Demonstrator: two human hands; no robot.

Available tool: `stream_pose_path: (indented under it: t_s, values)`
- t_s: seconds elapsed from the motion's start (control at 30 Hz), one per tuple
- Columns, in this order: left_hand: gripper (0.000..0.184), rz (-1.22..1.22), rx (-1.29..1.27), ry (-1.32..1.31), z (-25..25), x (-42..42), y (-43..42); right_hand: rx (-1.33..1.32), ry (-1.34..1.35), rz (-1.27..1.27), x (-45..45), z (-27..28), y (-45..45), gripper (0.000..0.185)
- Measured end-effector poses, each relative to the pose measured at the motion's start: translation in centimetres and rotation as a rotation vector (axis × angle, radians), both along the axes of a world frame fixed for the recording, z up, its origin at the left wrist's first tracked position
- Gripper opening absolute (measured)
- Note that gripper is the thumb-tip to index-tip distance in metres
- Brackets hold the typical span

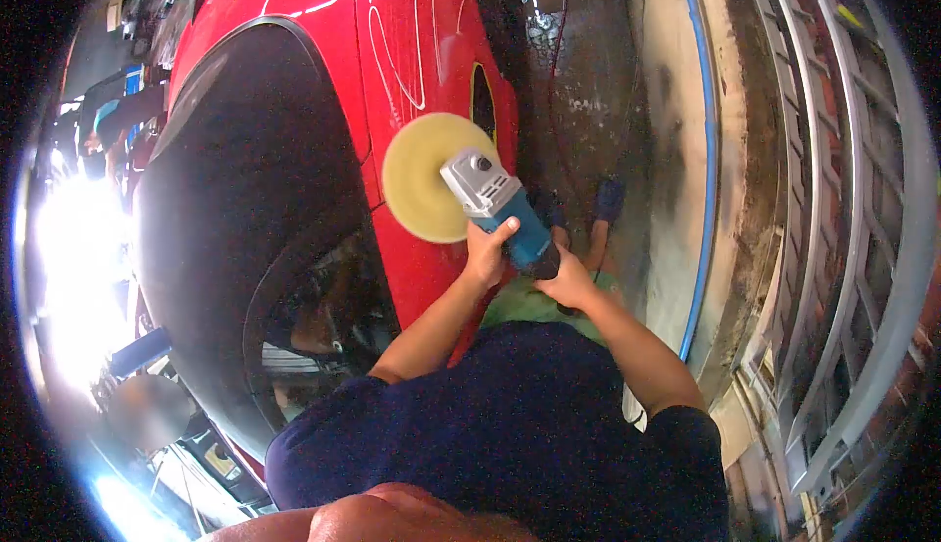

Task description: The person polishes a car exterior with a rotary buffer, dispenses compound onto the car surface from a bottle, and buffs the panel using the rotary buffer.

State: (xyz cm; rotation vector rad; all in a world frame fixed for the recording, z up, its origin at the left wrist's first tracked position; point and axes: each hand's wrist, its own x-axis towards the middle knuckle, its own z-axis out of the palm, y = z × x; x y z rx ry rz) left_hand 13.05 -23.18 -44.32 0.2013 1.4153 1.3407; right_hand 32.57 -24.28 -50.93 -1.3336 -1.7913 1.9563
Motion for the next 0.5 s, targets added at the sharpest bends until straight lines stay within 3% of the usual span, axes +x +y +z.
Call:
stream_pose_path:
  t_s: [0.13, 0.23, 0.47, 0.5]
  values:
    - [0.08, 0.094, -0.035, 0.257, -1.8, 0.1, -2.4, -0.117, -0.205, 0.062, -1.4, 0.2, 0.0, 0.084]
    - [0.081, 0.138, -0.007, 0.347, -1.2, 0.0, -2.7, -0.034, -0.154, 0.035, -1.4, -1.0, -0.5, 0.085]
    - [0.095, 0.188, 0.056, 0.249, -2.5, 1.4, 2.3, 0.133, -0.287, -0.029, 0.3, -0.1, 3.3, 0.082]
    - [0.096, 0.146, 0.01, 0.326, -3.0, 0.9, 2.6, 0.149, -0.273, -0.019, 0.0, -0.2, 4.4, 0.082]
